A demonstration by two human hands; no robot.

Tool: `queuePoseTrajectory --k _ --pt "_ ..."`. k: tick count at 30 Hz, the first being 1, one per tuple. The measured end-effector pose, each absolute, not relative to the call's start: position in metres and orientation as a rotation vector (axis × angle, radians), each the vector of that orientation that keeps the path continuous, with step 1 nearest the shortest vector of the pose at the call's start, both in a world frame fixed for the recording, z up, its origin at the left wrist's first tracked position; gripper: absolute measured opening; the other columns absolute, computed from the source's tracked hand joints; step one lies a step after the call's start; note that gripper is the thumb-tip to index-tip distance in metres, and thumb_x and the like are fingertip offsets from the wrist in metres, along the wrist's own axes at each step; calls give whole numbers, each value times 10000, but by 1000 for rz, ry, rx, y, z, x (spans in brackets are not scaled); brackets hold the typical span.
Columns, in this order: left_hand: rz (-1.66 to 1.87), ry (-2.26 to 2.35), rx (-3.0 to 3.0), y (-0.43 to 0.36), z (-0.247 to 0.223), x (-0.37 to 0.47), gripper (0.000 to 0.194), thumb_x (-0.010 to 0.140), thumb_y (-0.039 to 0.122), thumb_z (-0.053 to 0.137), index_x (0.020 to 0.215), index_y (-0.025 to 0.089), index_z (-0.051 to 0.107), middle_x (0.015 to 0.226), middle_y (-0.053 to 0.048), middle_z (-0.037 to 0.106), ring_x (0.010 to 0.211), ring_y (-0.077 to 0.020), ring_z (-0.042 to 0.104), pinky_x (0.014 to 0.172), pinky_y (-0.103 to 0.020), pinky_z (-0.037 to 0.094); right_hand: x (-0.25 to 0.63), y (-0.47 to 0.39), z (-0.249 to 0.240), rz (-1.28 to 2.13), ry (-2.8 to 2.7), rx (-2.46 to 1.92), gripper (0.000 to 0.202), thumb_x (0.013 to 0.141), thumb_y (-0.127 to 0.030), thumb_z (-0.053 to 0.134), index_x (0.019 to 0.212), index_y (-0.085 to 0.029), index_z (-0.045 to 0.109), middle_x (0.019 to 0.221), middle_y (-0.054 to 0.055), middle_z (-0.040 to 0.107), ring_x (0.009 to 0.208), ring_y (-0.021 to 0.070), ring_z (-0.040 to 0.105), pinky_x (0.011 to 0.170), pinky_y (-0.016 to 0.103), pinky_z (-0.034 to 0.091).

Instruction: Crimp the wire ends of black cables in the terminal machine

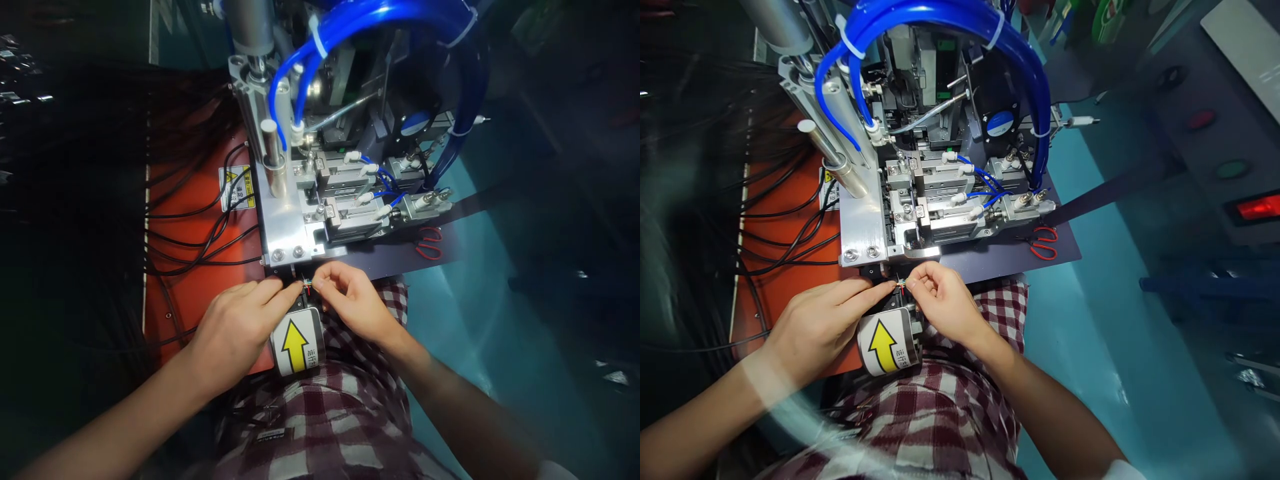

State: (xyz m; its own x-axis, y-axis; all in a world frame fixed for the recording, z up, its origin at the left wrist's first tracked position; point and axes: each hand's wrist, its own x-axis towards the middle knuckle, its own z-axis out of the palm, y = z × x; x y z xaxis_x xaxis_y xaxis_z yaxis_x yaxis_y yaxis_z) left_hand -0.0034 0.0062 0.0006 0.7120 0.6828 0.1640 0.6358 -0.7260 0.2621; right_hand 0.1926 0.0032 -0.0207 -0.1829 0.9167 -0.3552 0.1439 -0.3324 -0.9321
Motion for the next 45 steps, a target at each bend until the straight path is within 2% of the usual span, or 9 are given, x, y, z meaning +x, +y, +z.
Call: queuePoseTrajectory --k 9,14,17,24,32,39,45 --pt "358 1039 2815 8 -2 -4 302 908 142 391 1144 130 578 800 -59 614 625 -171 547 565 -291 449 192 1 -17 1307 -1507 -1542 107 847 -225 513 755 -181 548 659 -11 525 587 125 467 548 245 381" --pt "369 1042 2803 9 0 -4 312 909 152 387 1153 136 582 819 -69 629 633 -175 565 559 -292 453 195 8 -18 1736 -1185 -1443 130 816 -265 531 727 -172 521 591 -37 504 486 99 474 482 229 367" --pt "392 1024 2785 10 0 -5 317 914 156 373 1141 139 593 813 -71 633 640 -177 576 557 -287 456 196 11 -18 1822 -1116 -1399 138 804 -267 548 714 -164 528 556 -49 492 466 90 469 471 221 353" --pt "417 1006 2738 13 0 -5 322 911 143 366 1131 140 601 754 -53 619 624 -166 569 543 -267 444 194 7 -18 1694 -1208 -1419 128 834 -258 538 743 -170 520 596 -37 508 499 104 509 493 232 404" --pt "407 1022 2719 12 -2 -6 329 916 161 357 1137 156 600 797 -61 636 655 -166 586 578 -272 464 194 -1 -24 1401 -1460 -1447 116 884 -237 486 780 -192 512 649 -18 516 572 130 500 555 255 408" --pt "414 1010 2760 12 -2 -5 312 929 161 356 1129 139 594 796 -57 627 627 -167 560 560 -280 448 193 -2 -24 1370 -1466 -1453 119 883 -236 487 774 -191 506 649 -18 494 568 128 467 536 250 386" --pt "369 1013 2834 11 -2 -5 329 932 167 335 1134 136 592 810 -69 629 616 -173 547 549 -289 435 190 -2 -20 1473 -1357 -1493 136 877 -266 493 765 -190 512 586 -29 498 523 123 477 493 233 382"
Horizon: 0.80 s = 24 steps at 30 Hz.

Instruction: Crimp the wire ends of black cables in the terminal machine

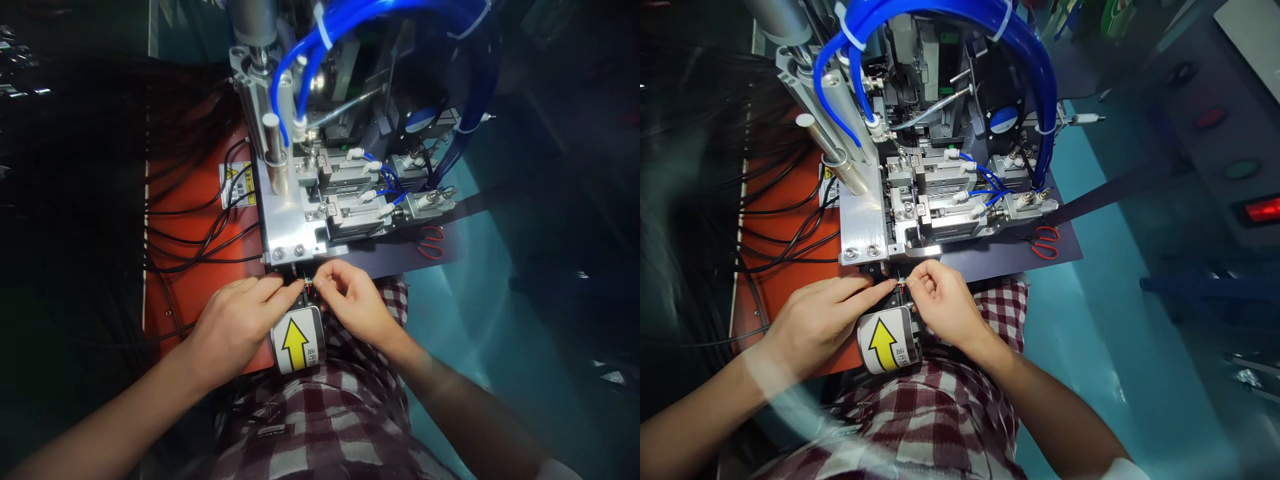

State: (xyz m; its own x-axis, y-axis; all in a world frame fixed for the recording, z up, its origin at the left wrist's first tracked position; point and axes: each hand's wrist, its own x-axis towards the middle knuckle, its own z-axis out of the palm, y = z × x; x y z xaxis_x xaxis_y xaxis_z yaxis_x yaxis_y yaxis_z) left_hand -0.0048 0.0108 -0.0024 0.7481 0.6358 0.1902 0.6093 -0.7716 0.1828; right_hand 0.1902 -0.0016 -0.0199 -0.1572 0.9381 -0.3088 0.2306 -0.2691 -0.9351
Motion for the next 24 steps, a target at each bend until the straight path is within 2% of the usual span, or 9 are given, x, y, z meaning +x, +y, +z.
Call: queuePoseTrajectory --k 5,12,24 --pt "335 996 2894 11 -2 -5 329 924 146 346 1159 143 577 822 -69 630 607 -177 527 551 -299 414 191 0 -12 1263 -1546 -1583 135 860 -222 511 732 -186 530 600 -25 511 530 116 467 490 230 356" --pt "374 1003 2833 12 -4 -7 325 942 177 333 1146 143 584 797 -60 616 610 -177 527 552 -292 409 193 1 -21 1555 -1321 -1414 113 889 -228 486 788 -185 510 570 -28 558 538 123 547 542 238 426" --pt "379 1007 2830 10 -6 -8 315 939 167 349 1156 144 576 831 -64 616 628 -178 528 552 -291 401 195 0 -24 1474 -1405 -1398 95 883 -208 496 792 -184 512 594 -30 558 549 125 558 544 243 426"
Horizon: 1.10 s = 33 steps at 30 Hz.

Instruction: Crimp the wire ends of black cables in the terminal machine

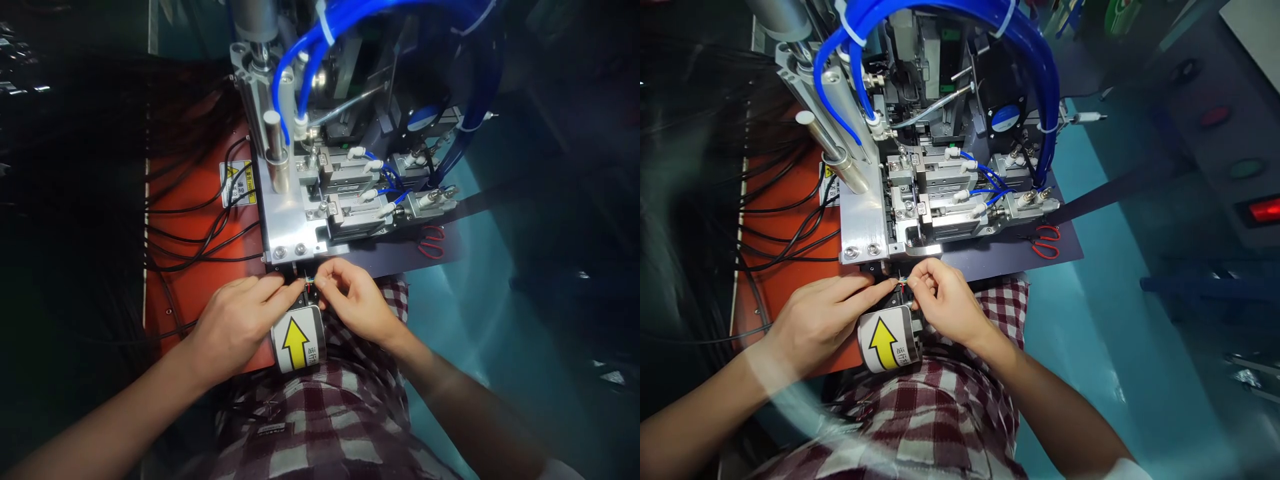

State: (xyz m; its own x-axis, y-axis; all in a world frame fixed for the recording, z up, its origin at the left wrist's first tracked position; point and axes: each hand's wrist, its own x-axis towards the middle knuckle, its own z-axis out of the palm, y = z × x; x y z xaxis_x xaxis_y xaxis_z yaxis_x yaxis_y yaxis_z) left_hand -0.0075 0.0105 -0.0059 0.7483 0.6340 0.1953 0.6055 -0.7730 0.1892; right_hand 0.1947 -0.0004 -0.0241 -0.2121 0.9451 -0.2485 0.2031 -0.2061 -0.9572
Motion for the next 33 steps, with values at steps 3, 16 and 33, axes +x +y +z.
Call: queuePoseTrajectory --k 3,16,33 --pt "372 995 2837 10 -6 -7 318 938 161 350 1163 149 574 822 -60 614 619 -171 520 562 -288 400 195 -1 -24 1456 -1438 -1395 90 885 -206 491 798 -187 505 600 -29 558 546 125 550 539 242 425" --pt "363 979 2872 10 -5 -8 320 920 138 373 1179 139 560 828 -62 610 609 -183 507 551 -307 400 190 0 -17 1246 -1530 -1640 128 845 -206 510 723 -179 537 602 -29 536 535 109 496 489 217 374" --pt "345 962 2835 12 -2 -6 315 918 126 374 1171 127 562 833 -58 618 621 -163 527 555 -283 417 188 -2 -29 1663 -965 -1510 187 803 -323 566 733 -151 545 549 -50 493 434 81 453 438 209 352"
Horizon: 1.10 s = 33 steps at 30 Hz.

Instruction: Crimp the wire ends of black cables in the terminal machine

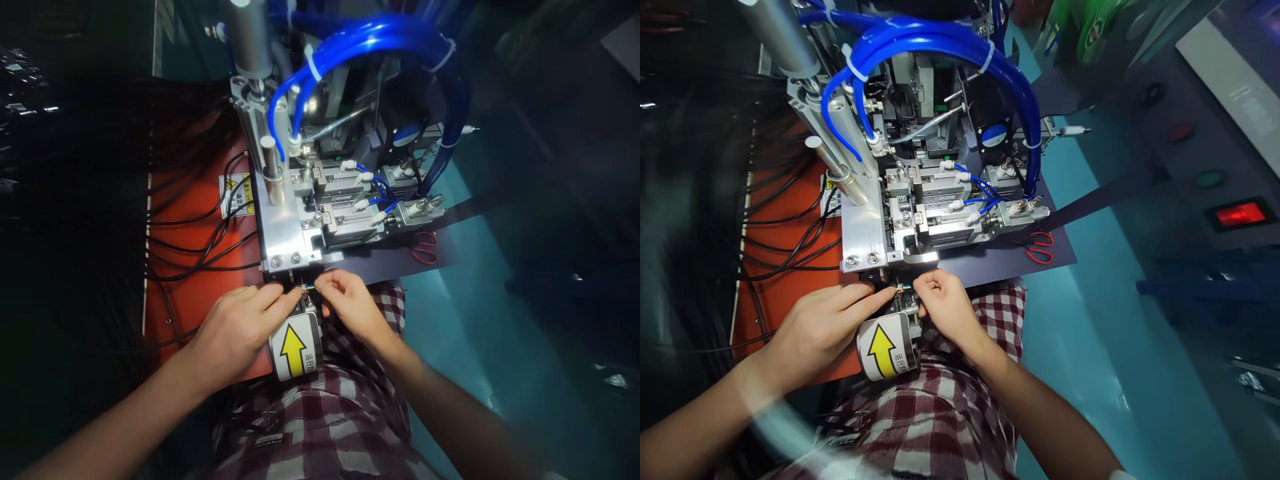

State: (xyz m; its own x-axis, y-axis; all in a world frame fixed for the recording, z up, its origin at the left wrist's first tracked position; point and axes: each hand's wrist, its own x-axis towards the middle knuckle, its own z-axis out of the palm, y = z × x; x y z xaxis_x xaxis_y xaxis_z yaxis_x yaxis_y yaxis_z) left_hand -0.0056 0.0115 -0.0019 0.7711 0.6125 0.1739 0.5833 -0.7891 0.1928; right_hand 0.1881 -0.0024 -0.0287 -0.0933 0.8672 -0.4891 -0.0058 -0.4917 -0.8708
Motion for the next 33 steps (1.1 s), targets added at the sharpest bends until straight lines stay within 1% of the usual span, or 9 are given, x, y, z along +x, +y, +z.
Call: queuePoseTrajectory --k 4,8,10,16,18,22,24,29,33 --pt "324 957 2850 11 0 -5 319 915 118 364 1167 124 559 778 -47 613 603 -159 532 544 -279 416 183 -17 -29 1697 -882 -1463 195 770 -343 612 787 -151 579 643 -28 531 478 83 478 452 210 389" --pt "306 972 2854 12 2 -4 305 915 139 370 1145 125 571 767 -46 615 584 -161 535 527 -284 419 173 -24 -28 1656 -781 -1503 199 717 -337 655 726 -152 582 618 -30 520 464 81 442 436 211 388" --pt "308 971 2843 12 2 -4 305 917 139 368 1147 122 568 772 -46 618 584 -165 537 529 -288 425 171 -24 -26 1609 -815 -1519 188 736 -333 632 719 -155 576 606 -28 513 462 87 435 436 218 381" --pt "353 941 2828 12 3 -5 309 928 145 335 1136 107 561 787 -51 619 602 -163 545 544 -285 443 178 -18 -15 1006 -1435 -1636 109 811 -202 542 709 -180 575 674 1 532 615 134 477 592 265 390" --pt "343 946 2824 12 3 -6 303 920 138 353 1149 111 550 779 -44 610 593 -160 535 538 -284 436 181 -13 -16 1099 -1423 -1601 121 817 -213 535 703 -183 564 647 -8 516 585 128 467 564 257 386" --pt "308 968 2820 12 3 -6 313 903 109 378 1175 124 530 793 -40 610 605 -161 535 554 -289 434 187 -5 -26 1599 -1065 -1464 177 816 -312 551 706 -174 538 535 -49 457 436 100 415 427 223 331" --pt "294 969 2820 11 4 -6 315 898 98 384 1173 129 533 795 -39 613 611 -160 542 554 -286 436 188 -4 -30 1544 -1031 -1481 199 815 -344 565 719 -170 556 535 -50 458 429 98 402 418 222 315" --pt "308 964 2811 11 4 -6 300 898 105 394 1154 122 548 804 -47 619 625 -161 560 556 -285 453 179 -5 -25 1184 -1317 -1600 202 832 -366 578 802 -182 656 591 -22 507 518 122 432 481 236 337" --pt "326 965 2813 12 2 -6 301 894 101 396 1152 124 550 805 -51 614 622 -159 557 556 -284 459 168 -4 -22 1059 -1362 -1668 181 812 -331 599 708 -189 642 541 -36 474 504 120 417 478 231 328"
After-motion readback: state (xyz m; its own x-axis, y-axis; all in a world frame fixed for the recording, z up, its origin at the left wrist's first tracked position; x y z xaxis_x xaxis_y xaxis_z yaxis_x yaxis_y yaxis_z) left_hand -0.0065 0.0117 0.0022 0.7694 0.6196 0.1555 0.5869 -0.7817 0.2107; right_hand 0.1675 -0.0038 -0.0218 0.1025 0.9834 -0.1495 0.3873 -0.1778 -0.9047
